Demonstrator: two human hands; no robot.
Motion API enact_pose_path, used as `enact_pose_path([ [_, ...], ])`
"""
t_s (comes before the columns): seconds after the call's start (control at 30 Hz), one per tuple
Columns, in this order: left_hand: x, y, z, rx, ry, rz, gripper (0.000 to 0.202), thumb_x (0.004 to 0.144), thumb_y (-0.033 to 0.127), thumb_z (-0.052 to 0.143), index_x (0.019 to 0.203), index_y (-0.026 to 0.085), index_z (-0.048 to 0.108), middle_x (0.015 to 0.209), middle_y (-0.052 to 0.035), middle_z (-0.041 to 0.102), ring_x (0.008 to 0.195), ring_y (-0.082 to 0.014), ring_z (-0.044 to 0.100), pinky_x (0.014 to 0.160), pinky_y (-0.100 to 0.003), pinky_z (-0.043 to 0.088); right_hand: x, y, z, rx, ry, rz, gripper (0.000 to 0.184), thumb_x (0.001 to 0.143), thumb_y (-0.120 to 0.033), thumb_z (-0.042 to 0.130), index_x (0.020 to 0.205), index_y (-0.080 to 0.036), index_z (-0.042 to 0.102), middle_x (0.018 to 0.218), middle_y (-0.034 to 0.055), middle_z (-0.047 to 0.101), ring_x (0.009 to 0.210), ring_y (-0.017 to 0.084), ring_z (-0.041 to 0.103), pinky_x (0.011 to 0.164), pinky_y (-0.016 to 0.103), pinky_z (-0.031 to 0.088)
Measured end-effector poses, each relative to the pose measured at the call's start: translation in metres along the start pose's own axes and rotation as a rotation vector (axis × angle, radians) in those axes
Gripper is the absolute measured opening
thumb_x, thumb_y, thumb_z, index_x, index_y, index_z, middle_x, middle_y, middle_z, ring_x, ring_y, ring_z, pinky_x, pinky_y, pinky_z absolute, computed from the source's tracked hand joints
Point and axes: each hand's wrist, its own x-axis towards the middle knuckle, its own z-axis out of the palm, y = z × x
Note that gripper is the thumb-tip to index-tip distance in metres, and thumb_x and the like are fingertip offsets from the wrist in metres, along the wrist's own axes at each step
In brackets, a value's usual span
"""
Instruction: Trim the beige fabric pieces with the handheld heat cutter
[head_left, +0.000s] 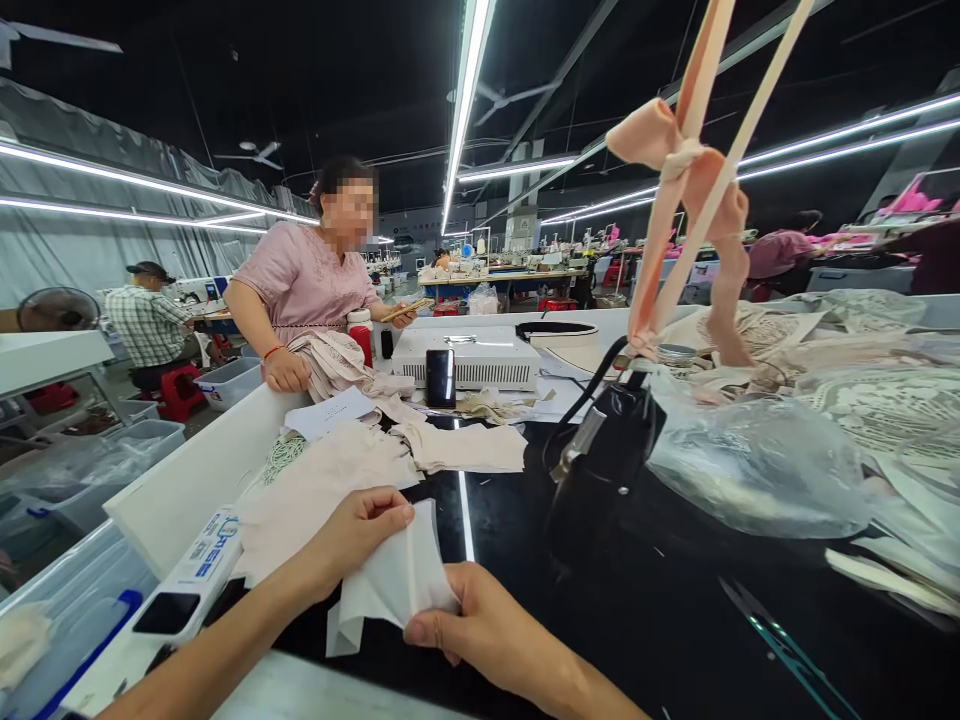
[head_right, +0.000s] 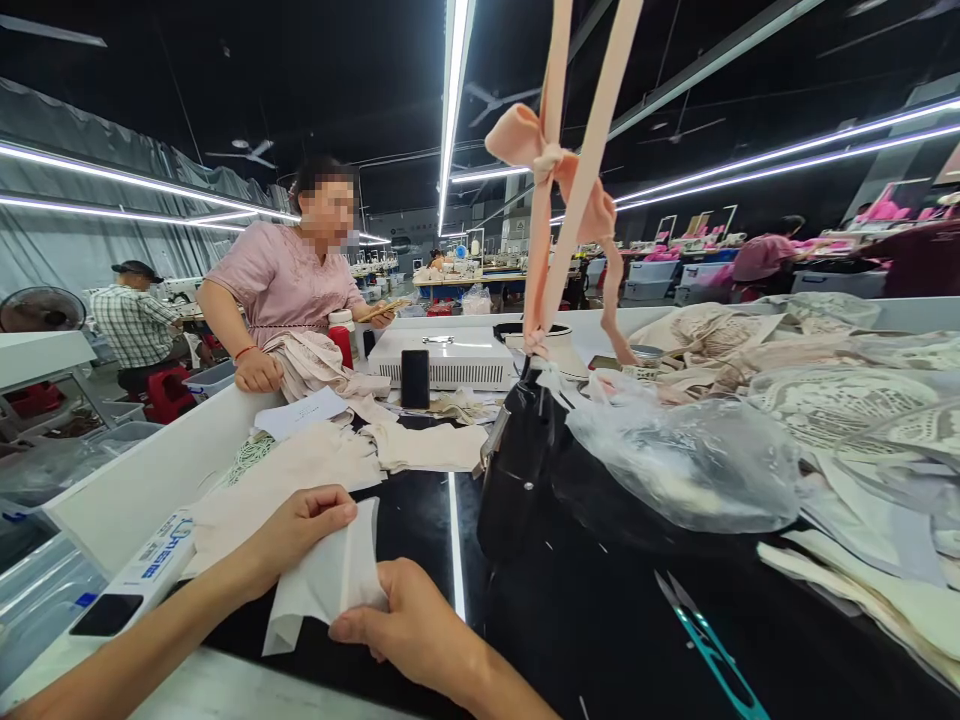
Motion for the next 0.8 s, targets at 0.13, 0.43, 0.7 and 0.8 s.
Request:
enact_pose_path([
  [0.13,0.004,0.000,-0.002,0.227,-0.010,0.151,0.036,0.088,0.050,0.058,0.075,0.016,0.059,0.064,0.0044,0.048,0.058,-0.0098,0.040,0.054,-0.020,0.032,0.001,0.000,0.001,-0.083,-0.034,-0.030,0.023,0.071,-0.032,0.069,0.063,-0.019,0.052,0.052,-0.0069,0.043,0.049,0.008,0.038,0.046,0.019,0.032],
  [0.43,0.010,0.025,-0.007,0.941,0.052,1.042,0.030,0.105,0.034,0.045,0.094,0.019,0.068,0.075,0.0007,0.062,0.065,-0.0115,0.055,0.058,-0.023,0.035,0.004,-0.012,-0.047,-0.825,0.349,-0.258,0.026,0.096,-0.016,0.042,0.097,-0.019,0.068,0.094,0.0064,0.069,0.094,0.022,0.065,0.088,0.036,0.051],
  [0.7,-0.003,-0.025,0.026,1.115,-0.192,1.067,0.034,0.106,0.043,0.039,0.109,0.020,0.065,0.098,-0.0042,0.070,0.087,-0.0188,0.065,0.074,-0.031,0.048,-0.001,0.006,-0.074,-1.241,0.392,-0.186,0.043,0.092,-0.001,0.041,0.118,-0.020,0.068,0.107,0.0082,0.072,0.099,0.024,0.065,0.088,0.038,0.053],
  [0.8,-0.004,-0.032,0.030,1.091,-0.237,0.966,0.030,0.104,0.039,0.044,0.117,0.020,0.062,0.113,-0.0062,0.069,0.104,-0.0228,0.065,0.088,-0.036,0.051,-0.001,0.005,-0.079,-1.336,0.445,-0.142,0.044,0.090,0.002,0.041,0.121,-0.016,0.067,0.114,0.0134,0.071,0.104,0.030,0.064,0.087,0.044,0.053],
])
